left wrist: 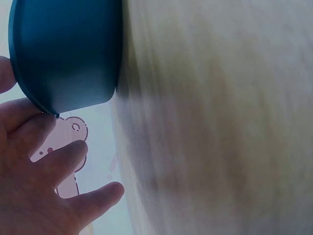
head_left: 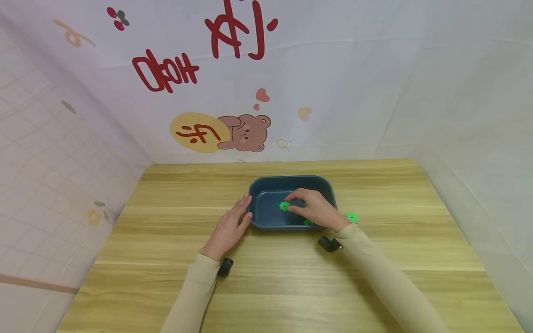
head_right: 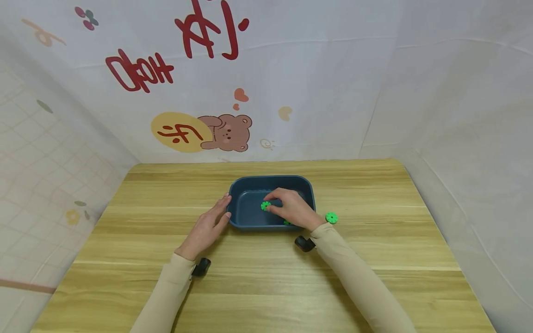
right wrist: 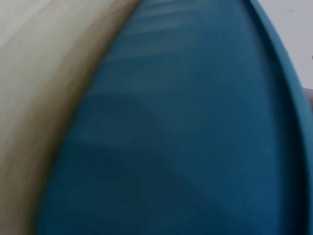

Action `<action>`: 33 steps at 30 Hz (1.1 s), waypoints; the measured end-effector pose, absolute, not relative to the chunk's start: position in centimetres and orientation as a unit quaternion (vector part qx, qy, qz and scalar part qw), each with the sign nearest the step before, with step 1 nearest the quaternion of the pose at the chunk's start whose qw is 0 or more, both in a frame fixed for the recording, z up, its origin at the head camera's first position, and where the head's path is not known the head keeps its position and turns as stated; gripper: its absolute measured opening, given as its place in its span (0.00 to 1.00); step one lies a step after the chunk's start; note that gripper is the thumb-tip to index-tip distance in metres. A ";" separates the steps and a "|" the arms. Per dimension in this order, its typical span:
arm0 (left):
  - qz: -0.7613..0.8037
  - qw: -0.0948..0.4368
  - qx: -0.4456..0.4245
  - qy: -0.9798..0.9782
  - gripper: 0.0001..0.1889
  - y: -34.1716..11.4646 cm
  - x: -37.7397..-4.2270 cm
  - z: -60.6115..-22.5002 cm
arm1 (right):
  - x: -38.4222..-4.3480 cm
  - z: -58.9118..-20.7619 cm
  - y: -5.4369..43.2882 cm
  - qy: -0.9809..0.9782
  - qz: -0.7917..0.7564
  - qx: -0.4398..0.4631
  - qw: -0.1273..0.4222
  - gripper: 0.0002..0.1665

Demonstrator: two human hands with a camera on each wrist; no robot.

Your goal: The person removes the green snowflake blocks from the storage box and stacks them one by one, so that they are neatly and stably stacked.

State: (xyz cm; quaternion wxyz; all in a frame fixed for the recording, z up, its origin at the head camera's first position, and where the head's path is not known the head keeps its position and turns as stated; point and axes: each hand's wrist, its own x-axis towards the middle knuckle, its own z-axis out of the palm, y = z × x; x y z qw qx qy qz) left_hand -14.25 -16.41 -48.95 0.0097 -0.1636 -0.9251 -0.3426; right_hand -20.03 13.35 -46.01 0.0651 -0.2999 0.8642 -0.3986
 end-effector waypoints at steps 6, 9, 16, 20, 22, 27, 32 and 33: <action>-0.346 0.005 -0.164 -0.924 0.30 -16.4 -14.3 -48.8 | -20.7 -46.6 12.6 0.878 -0.362 -0.301 0.090 0.17; -0.345 0.006 -0.166 -0.924 0.30 -16.4 -14.3 -48.8 | -21.0 -46.8 12.4 0.884 -0.342 -0.304 0.098 0.19; -0.345 0.007 -0.170 -0.923 0.30 -16.4 -14.2 -48.7 | -21.5 -47.1 11.8 0.892 -0.304 -0.317 0.108 0.20; -0.347 0.008 -0.169 -0.923 0.29 -16.4 -14.2 -48.7 | -21.7 -47.3 11.5 0.896 -0.281 -0.326 0.109 0.21; -0.349 0.008 -0.168 -0.922 0.29 -16.4 -14.2 -48.7 | -21.7 -47.3 11.4 0.898 -0.273 -0.327 0.114 0.21; -0.351 0.007 -0.169 -0.921 0.30 -16.4 -14.2 -48.7 | -21.7 -47.4 11.5 0.898 -0.261 -0.335 0.117 0.20; -0.350 0.005 -0.170 -0.921 0.30 -16.5 -14.2 -48.8 | -21.7 -47.5 11.5 0.897 -0.259 -0.337 0.119 0.20; -0.350 0.004 -0.170 -0.921 0.30 -16.5 -14.2 -48.8 | -21.7 -47.5 11.6 0.897 -0.261 -0.336 0.119 0.20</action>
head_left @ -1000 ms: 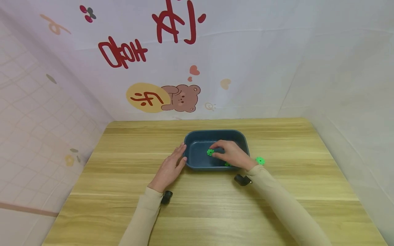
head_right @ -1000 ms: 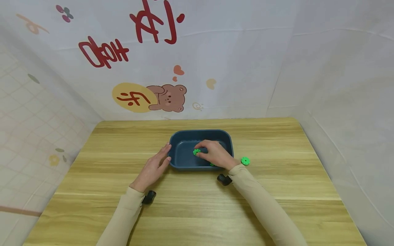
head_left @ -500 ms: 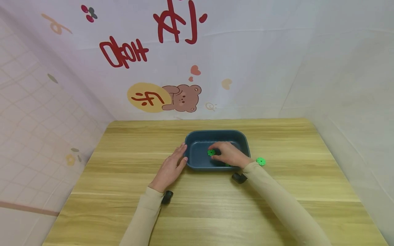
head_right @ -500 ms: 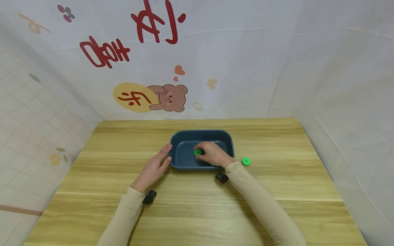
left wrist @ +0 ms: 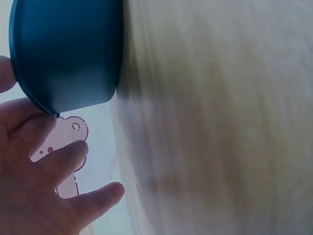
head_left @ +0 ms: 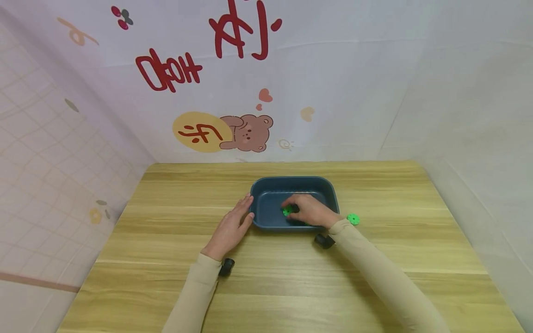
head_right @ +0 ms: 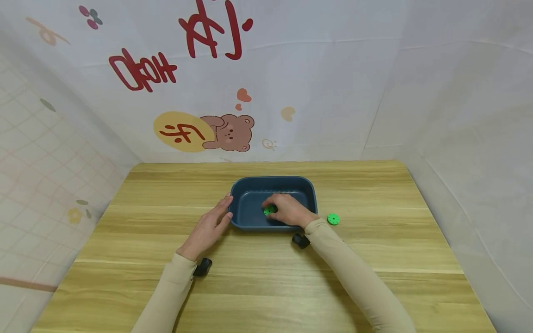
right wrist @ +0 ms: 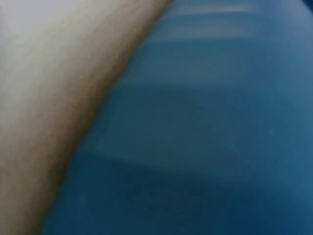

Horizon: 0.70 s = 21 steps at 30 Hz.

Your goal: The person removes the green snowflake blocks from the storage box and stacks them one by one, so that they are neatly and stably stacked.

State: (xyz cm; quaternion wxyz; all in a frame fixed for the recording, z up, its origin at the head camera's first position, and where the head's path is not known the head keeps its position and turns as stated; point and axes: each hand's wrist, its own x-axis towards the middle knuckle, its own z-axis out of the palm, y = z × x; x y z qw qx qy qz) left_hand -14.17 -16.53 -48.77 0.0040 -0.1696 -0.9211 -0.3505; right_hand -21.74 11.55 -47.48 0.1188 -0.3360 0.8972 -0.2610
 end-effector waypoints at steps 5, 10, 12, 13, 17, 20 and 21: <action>-0.352 0.003 -0.170 -0.921 0.30 -16.5 -14.2 -48.9 | -21.8 -47.5 11.6 0.900 -0.257 -0.335 0.109 0.22; -0.353 0.005 -0.168 -0.920 0.30 -16.5 -14.3 -49.0 | -21.9 -47.6 11.6 0.904 -0.245 -0.334 0.110 0.23; -0.354 0.007 -0.168 -0.920 0.30 -16.5 -14.3 -49.0 | -22.0 -47.7 11.6 0.904 -0.240 -0.339 0.105 0.23; -0.354 0.007 -0.169 -0.920 0.30 -16.5 -14.3 -49.0 | -22.0 -47.8 11.6 0.904 -0.239 -0.341 0.103 0.22; -0.352 0.008 -0.169 -0.920 0.30 -16.5 -14.3 -49.0 | -22.1 -47.9 11.6 0.902 -0.233 -0.350 0.095 0.20; -0.352 0.008 -0.169 -0.921 0.30 -16.5 -14.3 -49.0 | -22.2 -47.9 11.5 0.901 -0.235 -0.351 0.098 0.19; -0.352 0.009 -0.169 -0.921 0.30 -16.5 -14.3 -49.0 | -22.2 -47.9 11.5 0.901 -0.235 -0.350 0.100 0.18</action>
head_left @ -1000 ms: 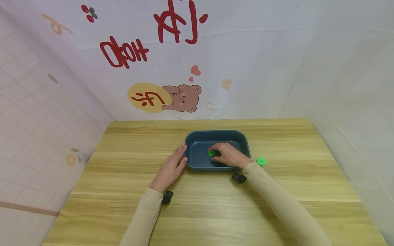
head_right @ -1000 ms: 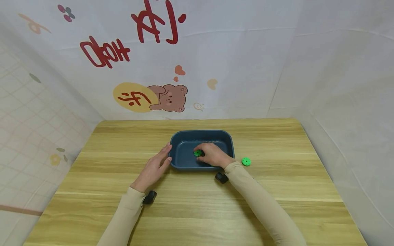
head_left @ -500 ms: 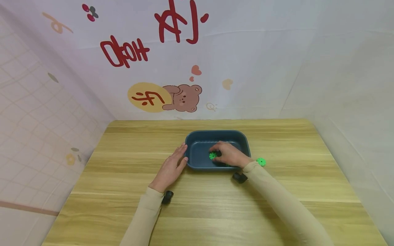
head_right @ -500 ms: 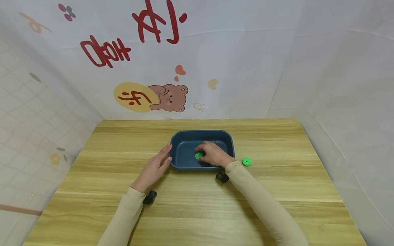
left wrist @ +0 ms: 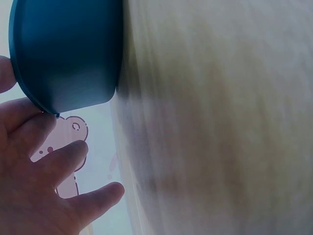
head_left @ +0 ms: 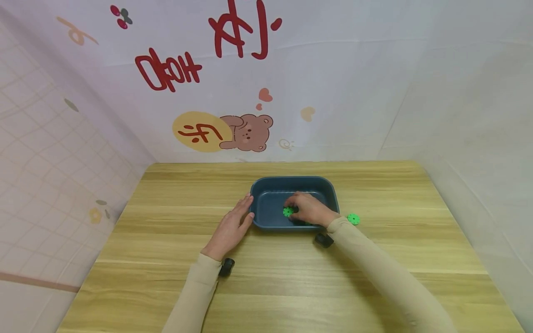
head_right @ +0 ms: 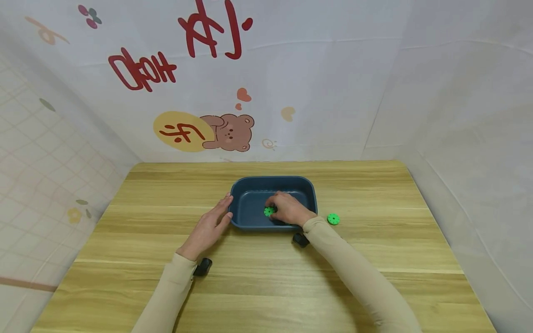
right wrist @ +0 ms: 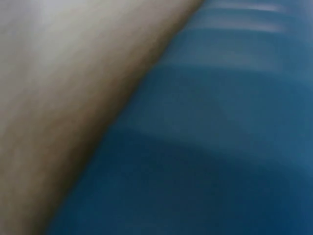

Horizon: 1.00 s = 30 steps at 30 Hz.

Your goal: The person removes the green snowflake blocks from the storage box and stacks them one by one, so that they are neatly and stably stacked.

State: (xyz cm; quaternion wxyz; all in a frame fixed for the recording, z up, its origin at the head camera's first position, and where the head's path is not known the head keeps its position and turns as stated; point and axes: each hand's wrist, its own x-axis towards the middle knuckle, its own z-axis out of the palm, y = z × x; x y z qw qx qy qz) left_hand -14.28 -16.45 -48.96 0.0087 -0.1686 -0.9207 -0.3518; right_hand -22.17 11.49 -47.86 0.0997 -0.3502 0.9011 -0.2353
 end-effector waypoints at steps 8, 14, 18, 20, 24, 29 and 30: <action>-0.350 0.013 -0.169 -0.921 0.30 -16.4 -14.3 -48.9 | -22.2 -47.8 11.4 0.904 -0.224 -0.350 0.100 0.16; -0.349 0.014 -0.167 -0.922 0.29 -16.3 -14.2 -48.8 | -22.1 -48.0 11.5 0.906 -0.216 -0.351 0.095 0.16; -0.348 0.012 -0.165 -0.923 0.30 -16.3 -14.2 -48.8 | -21.9 -47.9 11.7 0.903 -0.223 -0.357 0.090 0.16; -0.348 0.011 -0.165 -0.923 0.30 -16.3 -14.2 -48.8 | -21.8 -47.8 11.9 0.902 -0.228 -0.356 0.091 0.16; -0.344 0.011 -0.167 -0.924 0.30 -16.3 -14.2 -48.8 | -21.6 -47.7 12.1 0.900 -0.239 -0.351 0.094 0.17; -0.345 0.012 -0.166 -0.924 0.29 -16.3 -14.2 -48.9 | -21.3 -47.4 12.4 0.897 -0.259 -0.347 0.091 0.17; -0.346 0.011 -0.166 -0.923 0.30 -16.3 -14.2 -48.9 | -21.2 -47.3 12.5 0.896 -0.263 -0.345 0.090 0.17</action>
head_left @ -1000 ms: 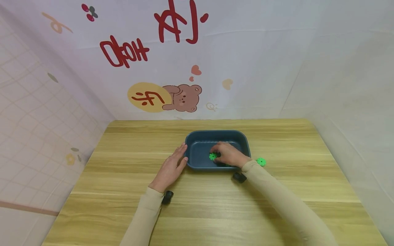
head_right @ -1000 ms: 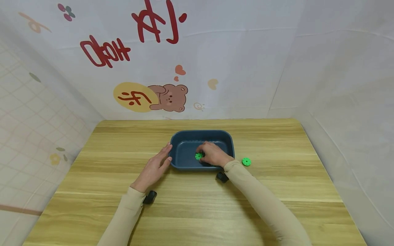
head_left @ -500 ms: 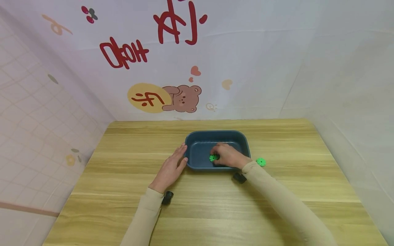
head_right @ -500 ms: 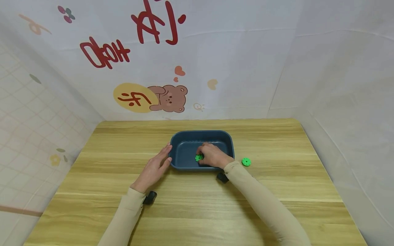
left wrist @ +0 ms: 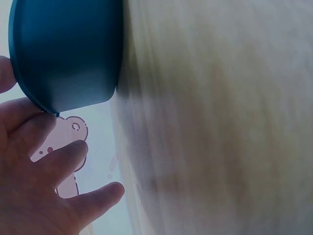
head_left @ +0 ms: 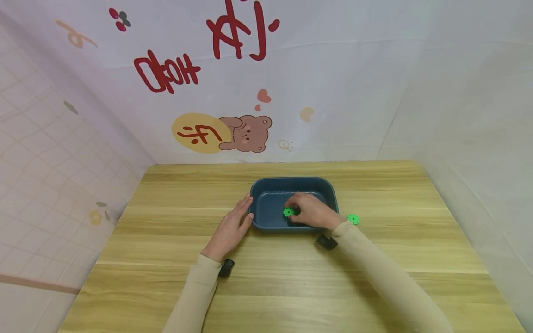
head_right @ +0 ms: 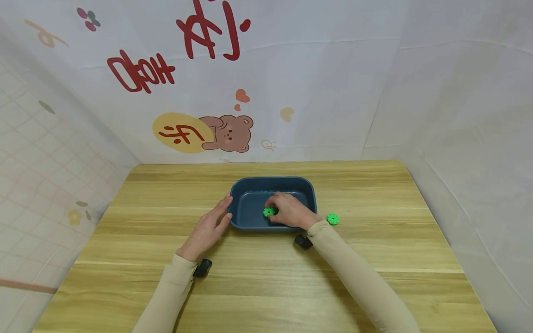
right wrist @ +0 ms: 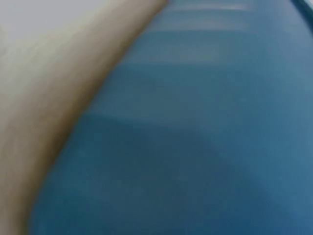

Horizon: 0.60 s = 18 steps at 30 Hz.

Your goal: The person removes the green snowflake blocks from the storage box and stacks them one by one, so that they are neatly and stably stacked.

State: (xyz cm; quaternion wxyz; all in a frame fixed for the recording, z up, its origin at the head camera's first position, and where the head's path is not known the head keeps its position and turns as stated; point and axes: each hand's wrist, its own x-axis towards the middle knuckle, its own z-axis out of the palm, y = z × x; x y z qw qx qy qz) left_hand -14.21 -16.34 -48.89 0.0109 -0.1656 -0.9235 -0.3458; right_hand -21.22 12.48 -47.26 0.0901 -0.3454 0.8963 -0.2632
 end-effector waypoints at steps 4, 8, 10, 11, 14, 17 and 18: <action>-0.347 0.009 -0.165 -0.923 0.30 -16.3 -14.2 -48.9 | -20.8 -46.9 12.6 0.896 -0.273 -0.339 0.085 0.17; -0.348 0.008 -0.165 -0.923 0.30 -16.3 -14.2 -48.8 | -20.5 -46.4 12.9 0.897 -0.275 -0.336 0.077 0.17; -0.348 0.007 -0.165 -0.923 0.30 -16.3 -14.2 -48.8 | -20.3 -46.2 12.9 0.898 -0.277 -0.334 0.074 0.17; -0.348 0.008 -0.164 -0.923 0.30 -16.3 -14.2 -48.8 | -20.3 -46.2 13.0 0.898 -0.277 -0.333 0.073 0.17; -0.348 0.008 -0.164 -0.923 0.30 -16.3 -14.2 -48.9 | -20.1 -46.0 13.1 0.899 -0.279 -0.329 0.071 0.17; -0.349 0.009 -0.164 -0.923 0.30 -16.3 -14.2 -48.9 | -19.9 -45.9 13.4 0.899 -0.285 -0.325 0.065 0.17; -0.349 0.010 -0.164 -0.923 0.30 -16.3 -14.2 -48.9 | -19.8 -45.8 13.5 0.898 -0.289 -0.324 0.063 0.17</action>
